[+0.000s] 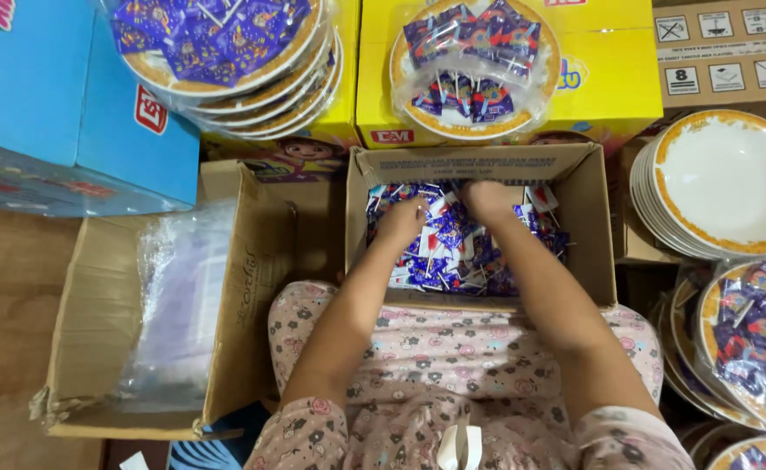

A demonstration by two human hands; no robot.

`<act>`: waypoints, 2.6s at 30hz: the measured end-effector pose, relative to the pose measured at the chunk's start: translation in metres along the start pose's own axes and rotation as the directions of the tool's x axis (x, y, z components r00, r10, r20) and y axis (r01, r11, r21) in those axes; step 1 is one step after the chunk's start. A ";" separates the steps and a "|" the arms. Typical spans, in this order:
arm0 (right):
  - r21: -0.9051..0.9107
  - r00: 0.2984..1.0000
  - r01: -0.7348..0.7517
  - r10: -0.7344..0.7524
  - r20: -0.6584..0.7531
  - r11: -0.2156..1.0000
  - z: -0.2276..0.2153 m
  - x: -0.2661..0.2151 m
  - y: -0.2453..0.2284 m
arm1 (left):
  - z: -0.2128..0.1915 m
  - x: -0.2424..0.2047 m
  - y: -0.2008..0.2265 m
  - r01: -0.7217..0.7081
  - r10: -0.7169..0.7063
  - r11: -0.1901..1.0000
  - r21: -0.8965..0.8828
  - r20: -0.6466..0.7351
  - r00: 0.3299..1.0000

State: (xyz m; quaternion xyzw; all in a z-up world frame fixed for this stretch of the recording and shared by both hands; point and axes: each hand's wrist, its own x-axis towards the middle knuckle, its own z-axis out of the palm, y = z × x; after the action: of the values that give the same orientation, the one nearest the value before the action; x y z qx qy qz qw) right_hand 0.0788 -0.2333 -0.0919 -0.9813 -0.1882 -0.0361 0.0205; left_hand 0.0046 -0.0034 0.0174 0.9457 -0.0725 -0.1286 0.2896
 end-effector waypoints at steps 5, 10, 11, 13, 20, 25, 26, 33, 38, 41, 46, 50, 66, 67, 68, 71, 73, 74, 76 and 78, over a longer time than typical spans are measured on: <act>0.766 0.975 -0.222 0.140 0.172 0.604 -0.065 -0.035 0.009 | 0.031 0.018 -0.010 -0.091 0.047 0.865 -0.493 -0.101 0.994; 0.955 0.941 -0.296 0.169 0.293 -0.010 -0.118 -0.060 -0.015 | 0.060 0.030 -0.024 -0.052 0.059 0.515 -0.856 -0.026 0.998; 0.951 0.933 -0.307 0.187 0.308 -0.035 -0.115 -0.063 -0.018 | 0.059 0.029 -0.025 -0.061 0.071 0.509 -0.859 -0.028 0.997; 0.947 0.925 -0.315 0.206 0.320 -0.059 -0.109 -0.068 -0.020 | 0.058 0.028 -0.025 -0.072 0.088 0.503 -0.861 -0.032 0.996; 0.939 0.840 -0.085 0.482 0.247 -0.333 -0.068 -0.070 0.018 | 0.018 -0.008 0.003 -0.163 0.089 0.687 -0.709 -0.140 0.986; 0.911 0.743 0.157 0.653 0.146 -0.382 -0.105 -0.093 0.032 | -0.020 -0.035 0.022 -0.204 0.089 0.678 -0.706 -0.197 0.976; 0.912 0.750 0.154 0.646 0.143 -0.380 -0.140 -0.101 0.019 | -0.026 -0.038 0.026 -0.300 0.182 0.745 -0.596 -0.252 0.951; 0.838 0.797 0.248 0.595 0.109 -0.486 -0.193 -0.109 -0.013 | -0.032 -0.039 0.043 -0.562 0.493 0.809 -0.173 -0.322 0.808; 0.816 0.797 0.302 0.600 0.068 -0.493 -0.149 -0.100 0.007 | -0.019 -0.015 0.028 -0.497 0.505 0.862 0.095 -0.235 0.831; 0.861 0.788 0.298 0.615 0.021 -0.412 -0.124 -0.097 0.019 | -0.035 -0.023 0.036 -0.468 0.499 0.866 0.176 -0.251 0.830; 0.908 0.782 0.277 0.623 -0.023 -0.314 -0.112 -0.090 0.020 | -0.106 -0.060 0.115 -0.478 0.415 0.878 -0.023 -0.459 0.786; 0.914 0.803 0.284 0.593 -0.062 -0.289 -0.112 -0.091 0.016 | -0.133 -0.036 0.131 -0.618 0.522 0.779 0.107 -0.657 0.544; 0.951 0.892 0.074 0.447 0.071 -0.299 -0.138 -0.097 0.008 | -0.131 0.046 0.138 -0.400 0.564 0.818 0.413 -0.440 0.699; 0.951 0.891 0.073 0.449 0.073 -0.300 -0.144 -0.100 0.006 | -0.129 0.045 0.136 -0.401 0.564 0.818 0.412 -0.438 0.700; 0.972 0.896 0.020 0.434 0.087 -0.235 -0.151 -0.102 0.003 | -0.127 0.043 0.134 -0.424 0.581 0.811 0.403 -0.468 0.666; 0.994 0.916 -0.035 0.395 0.073 -0.102 -0.162 -0.106 0.000 | -0.123 0.020 0.130 -0.490 0.617 0.785 0.379 -0.552 0.561; 0.999 0.930 -0.034 0.364 0.045 -0.037 -0.178 -0.111 -0.008 | -0.113 0.001 0.116 -0.529 0.631 0.763 0.370 -0.604 0.487; 0.998 0.915 0.003 0.402 0.021 -0.057 -0.192 -0.115 -0.016 | -0.103 -0.008 0.104 -0.514 0.570 0.806 0.293 -0.620 0.540; 0.996 0.899 0.045 0.438 -0.008 -0.074 -0.209 -0.113 -0.024 | -0.084 -0.021 0.077 -0.493 0.506 0.843 0.217 -0.633 0.586; 0.943 0.776 0.333 0.562 -0.286 0.021 -0.213 -0.111 -0.026 | -0.059 -0.037 0.045 -0.473 0.459 0.868 0.152 -0.612 0.644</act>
State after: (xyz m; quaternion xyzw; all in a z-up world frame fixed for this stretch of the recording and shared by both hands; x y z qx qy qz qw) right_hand -0.0469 -0.2614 0.1123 -0.6166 -0.0502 -0.2071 0.7579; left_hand -0.0169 -0.0016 0.0975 0.8786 -0.2105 0.2733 0.3302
